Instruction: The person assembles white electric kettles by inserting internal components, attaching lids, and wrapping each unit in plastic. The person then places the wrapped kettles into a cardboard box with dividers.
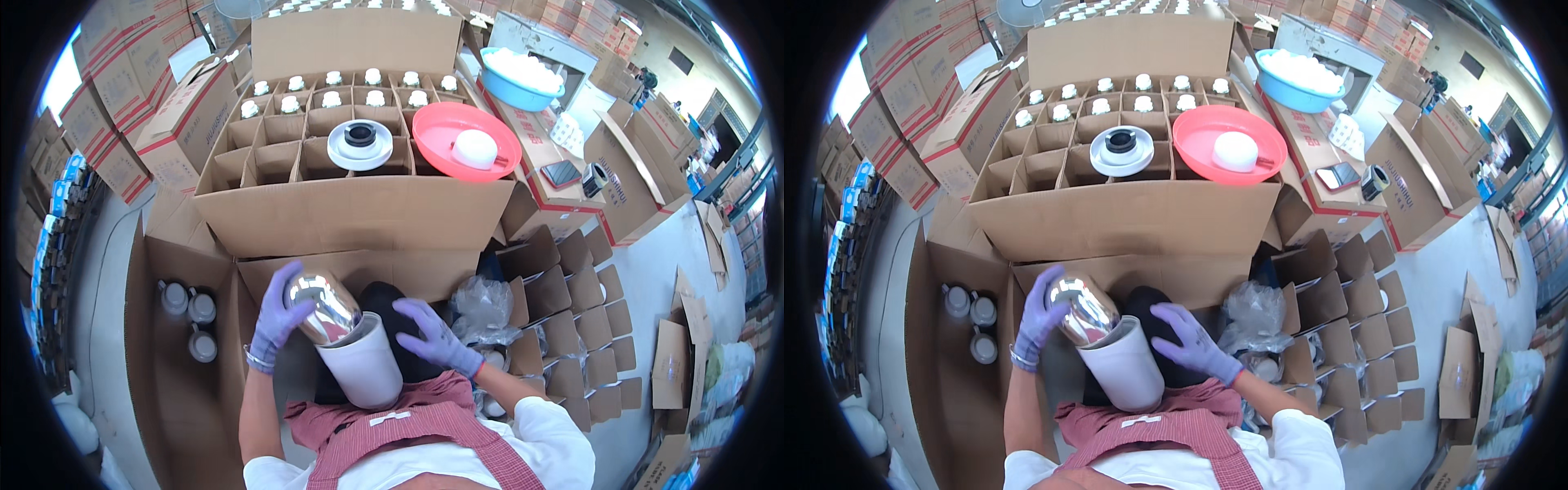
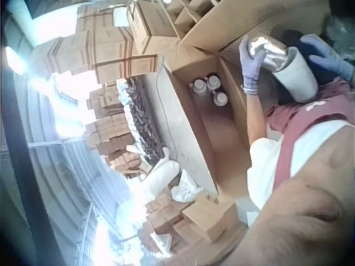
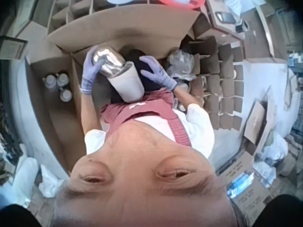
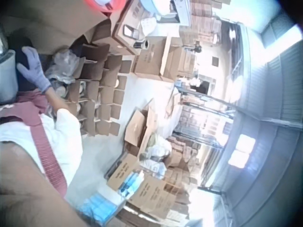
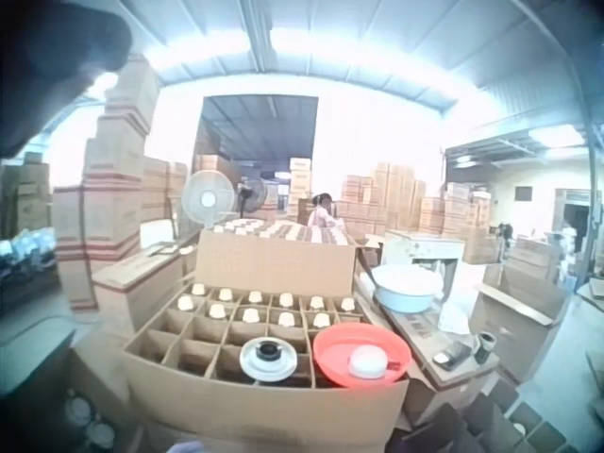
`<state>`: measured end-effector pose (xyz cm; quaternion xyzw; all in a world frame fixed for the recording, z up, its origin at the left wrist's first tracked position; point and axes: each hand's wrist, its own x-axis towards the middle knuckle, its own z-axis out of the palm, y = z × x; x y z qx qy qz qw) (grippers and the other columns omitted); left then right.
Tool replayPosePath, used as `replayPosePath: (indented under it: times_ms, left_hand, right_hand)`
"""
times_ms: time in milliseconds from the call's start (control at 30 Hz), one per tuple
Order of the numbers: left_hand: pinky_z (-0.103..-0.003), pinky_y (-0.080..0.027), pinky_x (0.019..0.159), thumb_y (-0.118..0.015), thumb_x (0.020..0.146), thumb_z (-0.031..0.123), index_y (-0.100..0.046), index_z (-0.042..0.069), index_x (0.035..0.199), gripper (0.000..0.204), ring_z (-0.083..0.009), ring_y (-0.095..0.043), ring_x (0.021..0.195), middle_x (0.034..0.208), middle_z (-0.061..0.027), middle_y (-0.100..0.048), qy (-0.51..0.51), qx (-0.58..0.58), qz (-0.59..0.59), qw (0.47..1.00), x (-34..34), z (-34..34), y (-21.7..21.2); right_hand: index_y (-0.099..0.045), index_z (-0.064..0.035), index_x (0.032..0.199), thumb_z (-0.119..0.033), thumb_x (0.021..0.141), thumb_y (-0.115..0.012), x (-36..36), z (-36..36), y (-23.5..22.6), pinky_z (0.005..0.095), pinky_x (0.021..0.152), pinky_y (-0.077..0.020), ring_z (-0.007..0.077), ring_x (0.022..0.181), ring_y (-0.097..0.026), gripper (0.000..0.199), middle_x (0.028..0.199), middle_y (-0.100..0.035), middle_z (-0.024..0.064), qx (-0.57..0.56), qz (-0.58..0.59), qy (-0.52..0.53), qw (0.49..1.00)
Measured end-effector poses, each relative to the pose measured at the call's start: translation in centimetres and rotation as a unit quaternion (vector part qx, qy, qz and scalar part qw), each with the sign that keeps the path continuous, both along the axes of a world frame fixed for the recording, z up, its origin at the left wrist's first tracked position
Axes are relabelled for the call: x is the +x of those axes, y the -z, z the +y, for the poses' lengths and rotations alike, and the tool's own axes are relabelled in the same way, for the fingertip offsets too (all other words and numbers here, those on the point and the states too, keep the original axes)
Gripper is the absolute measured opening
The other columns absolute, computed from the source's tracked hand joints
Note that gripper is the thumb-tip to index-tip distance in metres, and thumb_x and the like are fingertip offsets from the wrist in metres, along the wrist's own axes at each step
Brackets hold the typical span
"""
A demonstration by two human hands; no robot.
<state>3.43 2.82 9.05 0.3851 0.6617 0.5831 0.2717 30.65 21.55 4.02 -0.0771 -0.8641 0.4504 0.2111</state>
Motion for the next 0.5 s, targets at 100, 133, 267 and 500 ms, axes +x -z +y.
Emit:
replayPosePath:
  times_ms: [100, 133, 267, 500]
  left_hand:
    - [-0.034, -0.042, 0.105, -0.07, 0.081, 0.018, -0.045, -0.002, 0.138, 0.066, -0.0226, -0.053, 0.119, 0.132, -0.0136, -0.053, -0.066, -0.04, -0.064, 0.995, 3.3, -5.2, 4.2]
    - [-0.034, -0.043, 0.104, -0.066, 0.086, 0.021, -0.046, -0.002, 0.137, 0.06, -0.0228, -0.054, 0.119, 0.132, -0.0138, -0.053, -0.123, -0.047, -0.105, 0.986, 4.9, -7.5, 6.3]
    - [-0.037, -0.045, 0.104, -0.041, 0.104, 0.038, -0.047, 0.003, 0.138, 0.049, -0.0211, -0.054, 0.123, 0.135, -0.0075, -0.055, -0.247, 0.031, -0.532, 0.809, 10.3, -14.7, 14.8]
    - [-0.037, -0.039, 0.111, -0.082, 0.079, 0.02, -0.038, 0.008, 0.148, 0.083, -0.0246, -0.05, 0.131, 0.145, -0.0115, -0.049, 0.104, -0.081, 0.092, 0.987, 9.9, -4.3, 2.6]
  right_hand:
    - [-0.044, -0.0048, 0.145, -0.024, 0.087, -0.069, 5.9, -4.5, 4.4, 0.0455, 0.112, -0.035, 0.0397, 0.132, -0.045, 0.065, 0.143, -0.045, 0.0229, 0.025, 0.013, -0.06, 0.998]
    - [-0.043, -0.0056, 0.145, -0.028, 0.088, -0.07, 7.5, -6.6, 5.3, 0.047, 0.112, -0.0347, 0.0407, 0.133, -0.044, 0.067, 0.145, -0.043, 0.0239, 0.019, -0.047, -0.08, 0.995]
    - [-0.036, -0.0003, 0.146, -0.029, 0.086, -0.072, 3.7, -9.5, 9.6, 0.047, 0.114, -0.0299, 0.0415, 0.136, -0.04, 0.075, 0.146, -0.038, 0.0257, -0.032, 0.152, -0.055, 0.986]
    - [-0.037, 0.0005, 0.145, -0.028, 0.072, -0.083, -7.0, -2.3, -6.2, 0.0402, 0.108, -0.0375, 0.0332, 0.128, -0.047, 0.091, 0.138, -0.046, 0.0192, -0.042, 0.1, -0.215, 0.971]
